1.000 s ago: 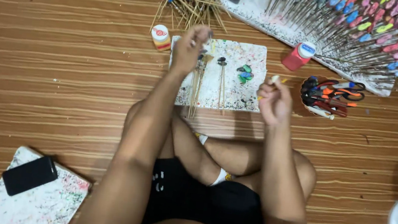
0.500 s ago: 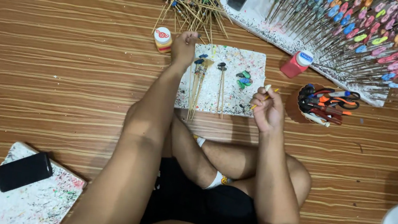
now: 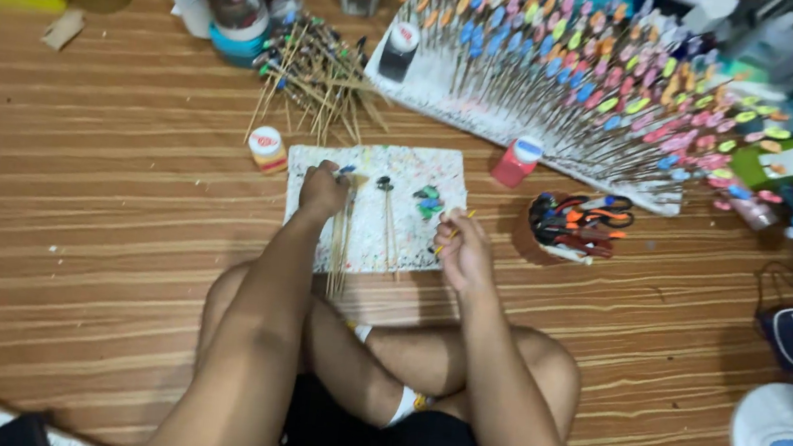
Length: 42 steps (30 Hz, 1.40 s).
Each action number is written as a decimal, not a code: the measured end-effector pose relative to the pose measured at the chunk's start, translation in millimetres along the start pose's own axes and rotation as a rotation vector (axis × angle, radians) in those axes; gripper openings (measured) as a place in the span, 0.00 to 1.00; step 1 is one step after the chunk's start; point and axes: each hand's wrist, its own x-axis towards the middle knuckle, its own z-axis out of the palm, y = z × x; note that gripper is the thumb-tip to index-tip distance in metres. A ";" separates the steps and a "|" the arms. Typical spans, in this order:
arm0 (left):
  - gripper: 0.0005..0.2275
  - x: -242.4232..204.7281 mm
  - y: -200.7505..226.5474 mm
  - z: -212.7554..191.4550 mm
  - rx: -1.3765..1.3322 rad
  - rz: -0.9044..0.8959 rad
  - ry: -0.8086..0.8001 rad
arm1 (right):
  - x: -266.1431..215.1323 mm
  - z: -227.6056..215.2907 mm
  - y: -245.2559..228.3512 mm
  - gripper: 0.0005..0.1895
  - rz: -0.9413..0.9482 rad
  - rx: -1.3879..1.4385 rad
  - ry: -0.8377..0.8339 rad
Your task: Assembling fishing floats by attaching foam bodies to thin sticks.
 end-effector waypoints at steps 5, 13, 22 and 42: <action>0.13 -121.9 110.5 -63.8 -0.352 0.324 -0.156 | -13.8 29.9 3.9 0.04 -0.170 -0.308 0.079; 0.10 -146.9 103.8 -45.9 -0.596 0.449 -0.249 | -6.9 20.8 29.8 0.06 -0.372 -0.660 0.058; 0.17 -134.0 101.7 -25.7 -0.901 0.358 -0.421 | -18.5 24.7 28.5 0.09 -0.378 -0.730 0.085; 0.12 -139.4 108.1 -33.8 -0.829 0.499 -0.257 | -12.9 29.9 6.8 0.07 -0.091 -0.154 -0.085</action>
